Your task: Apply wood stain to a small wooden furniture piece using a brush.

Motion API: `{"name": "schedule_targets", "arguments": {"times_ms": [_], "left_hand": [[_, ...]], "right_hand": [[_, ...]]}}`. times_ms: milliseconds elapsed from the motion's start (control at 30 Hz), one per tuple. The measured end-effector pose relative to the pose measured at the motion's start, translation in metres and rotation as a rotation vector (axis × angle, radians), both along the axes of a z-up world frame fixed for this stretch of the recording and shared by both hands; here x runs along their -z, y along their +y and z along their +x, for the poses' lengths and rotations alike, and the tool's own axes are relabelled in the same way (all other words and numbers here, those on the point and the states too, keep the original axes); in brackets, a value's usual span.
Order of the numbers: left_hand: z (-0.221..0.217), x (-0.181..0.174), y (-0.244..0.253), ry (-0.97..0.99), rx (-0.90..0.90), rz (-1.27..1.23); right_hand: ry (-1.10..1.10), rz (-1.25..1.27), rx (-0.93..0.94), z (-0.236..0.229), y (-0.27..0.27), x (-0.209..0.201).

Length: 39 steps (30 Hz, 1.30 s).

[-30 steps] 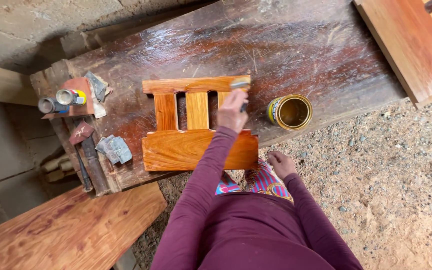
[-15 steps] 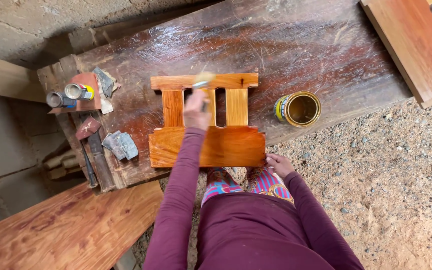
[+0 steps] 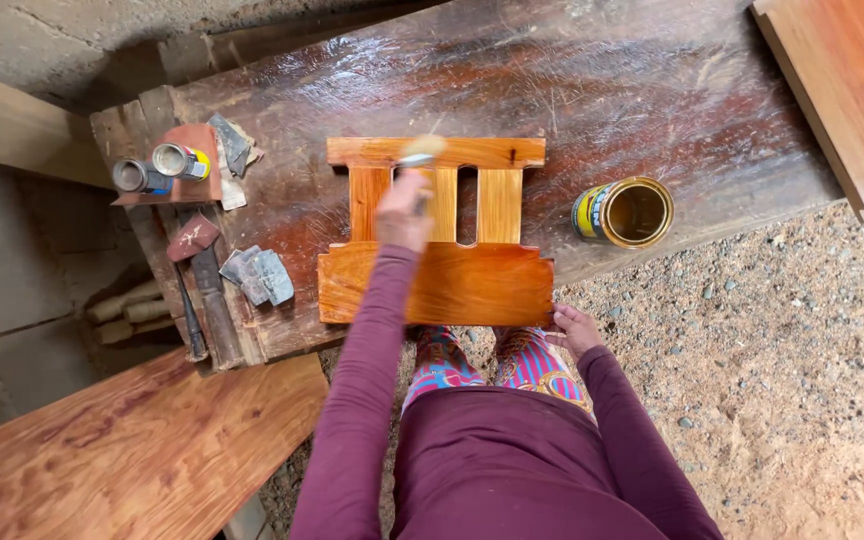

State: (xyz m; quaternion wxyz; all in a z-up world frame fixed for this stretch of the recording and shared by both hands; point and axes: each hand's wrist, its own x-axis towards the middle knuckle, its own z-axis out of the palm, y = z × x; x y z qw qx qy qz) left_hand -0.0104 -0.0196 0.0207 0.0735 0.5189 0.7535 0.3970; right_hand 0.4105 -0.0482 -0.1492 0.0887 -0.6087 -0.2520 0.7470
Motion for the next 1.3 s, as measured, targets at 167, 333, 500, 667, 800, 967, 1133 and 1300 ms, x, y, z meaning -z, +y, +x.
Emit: {"name": "schedule_targets", "arguments": {"times_ms": [167,333,500,667,800,967,1133,1300], "left_hand": [[-0.066,0.067,-0.011,0.13,-0.344,-0.061],[0.055,0.031,0.031,0.318,-0.077,0.023],[0.103,0.059,0.052,0.031,0.248,0.104],[-0.016,0.026,0.002,-0.038,-0.057,0.015],[-0.03,0.044,0.006,0.099,-0.341,-0.047],[0.109,0.025,0.06,0.09,-0.058,0.049],[0.144,0.008,0.078,-0.036,0.171,0.062],[0.149,0.017,0.079,-0.004,0.115,0.023]], "right_hand": [[-0.005,0.014,0.032,-0.003,-0.011,-0.016],[-0.082,0.012,0.012,-0.002,-0.008,-0.028],[-0.174,0.087,0.011,0.002,0.012,-0.054],[-0.154,0.13,0.111,0.028,0.024,-0.071],[-0.177,0.133,0.188,0.041,0.024,-0.083],[-0.234,0.114,0.093,0.036,0.031,-0.08],[-0.259,0.147,0.045,0.044,0.043,-0.085],[-0.261,0.175,0.061,0.076,0.04,-0.057]]}}
